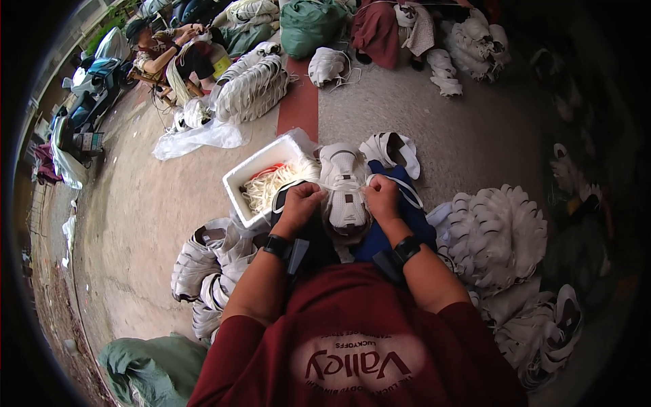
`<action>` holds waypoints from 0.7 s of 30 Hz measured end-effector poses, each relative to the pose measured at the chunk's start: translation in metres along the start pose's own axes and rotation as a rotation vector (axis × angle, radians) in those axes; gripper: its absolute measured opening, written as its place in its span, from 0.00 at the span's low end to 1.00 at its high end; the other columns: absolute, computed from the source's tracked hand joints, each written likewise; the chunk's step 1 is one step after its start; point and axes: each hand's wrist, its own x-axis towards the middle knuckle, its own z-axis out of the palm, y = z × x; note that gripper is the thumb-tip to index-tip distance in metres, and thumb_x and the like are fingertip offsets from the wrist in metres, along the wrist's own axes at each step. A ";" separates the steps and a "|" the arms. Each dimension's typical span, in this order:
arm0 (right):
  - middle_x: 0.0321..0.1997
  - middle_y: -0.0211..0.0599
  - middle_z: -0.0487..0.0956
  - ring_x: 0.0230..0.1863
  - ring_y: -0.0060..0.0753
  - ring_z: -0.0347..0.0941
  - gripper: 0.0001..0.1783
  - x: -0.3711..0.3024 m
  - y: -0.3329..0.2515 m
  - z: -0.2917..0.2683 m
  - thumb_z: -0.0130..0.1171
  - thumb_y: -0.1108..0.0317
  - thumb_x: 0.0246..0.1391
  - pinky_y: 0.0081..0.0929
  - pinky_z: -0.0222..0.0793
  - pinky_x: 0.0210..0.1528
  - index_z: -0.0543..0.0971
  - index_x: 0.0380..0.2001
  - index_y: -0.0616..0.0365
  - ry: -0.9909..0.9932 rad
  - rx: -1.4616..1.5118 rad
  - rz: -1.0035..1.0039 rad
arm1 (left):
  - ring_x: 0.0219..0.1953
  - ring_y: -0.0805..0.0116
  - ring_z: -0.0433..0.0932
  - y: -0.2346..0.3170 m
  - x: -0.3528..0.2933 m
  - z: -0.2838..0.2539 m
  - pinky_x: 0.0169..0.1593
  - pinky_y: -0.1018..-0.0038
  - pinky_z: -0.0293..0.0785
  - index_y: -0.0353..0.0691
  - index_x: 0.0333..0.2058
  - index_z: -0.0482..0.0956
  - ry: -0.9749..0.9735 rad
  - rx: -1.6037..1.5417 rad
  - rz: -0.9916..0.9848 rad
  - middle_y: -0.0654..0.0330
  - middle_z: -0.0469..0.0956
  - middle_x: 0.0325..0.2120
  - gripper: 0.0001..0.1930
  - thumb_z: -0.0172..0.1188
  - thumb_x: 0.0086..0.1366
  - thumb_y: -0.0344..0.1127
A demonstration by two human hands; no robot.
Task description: Lacing white athletic shoes while sitting in a production area.
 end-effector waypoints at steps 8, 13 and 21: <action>0.23 0.50 0.71 0.31 0.53 0.70 0.03 -0.024 -0.041 -0.012 0.52 0.74 0.45 0.45 0.66 0.32 0.71 0.23 0.63 -0.086 -0.423 -0.355 | 0.25 0.80 0.73 -0.005 0.002 0.004 0.33 0.84 0.70 0.37 0.26 0.75 0.032 -0.209 -0.008 0.65 0.76 0.22 0.05 0.57 0.61 0.30; 0.24 0.52 0.71 0.31 0.54 0.69 0.04 -0.023 -0.015 -0.010 0.51 0.75 0.44 0.43 0.67 0.34 0.72 0.24 0.66 -0.077 -0.416 -0.354 | 0.22 0.83 0.69 0.005 0.004 0.014 0.28 0.84 0.66 0.37 0.24 0.76 0.004 -0.072 0.030 0.68 0.74 0.20 0.06 0.57 0.60 0.29; 0.24 0.47 0.71 0.28 0.51 0.70 0.02 -0.027 -0.027 -0.012 0.54 0.76 0.42 0.40 0.67 0.31 0.74 0.23 0.61 0.018 -0.314 -0.384 | 0.20 0.82 0.67 -0.007 0.007 0.013 0.25 0.80 0.65 0.34 0.22 0.75 0.111 0.239 0.109 0.66 0.74 0.16 0.07 0.61 0.54 0.31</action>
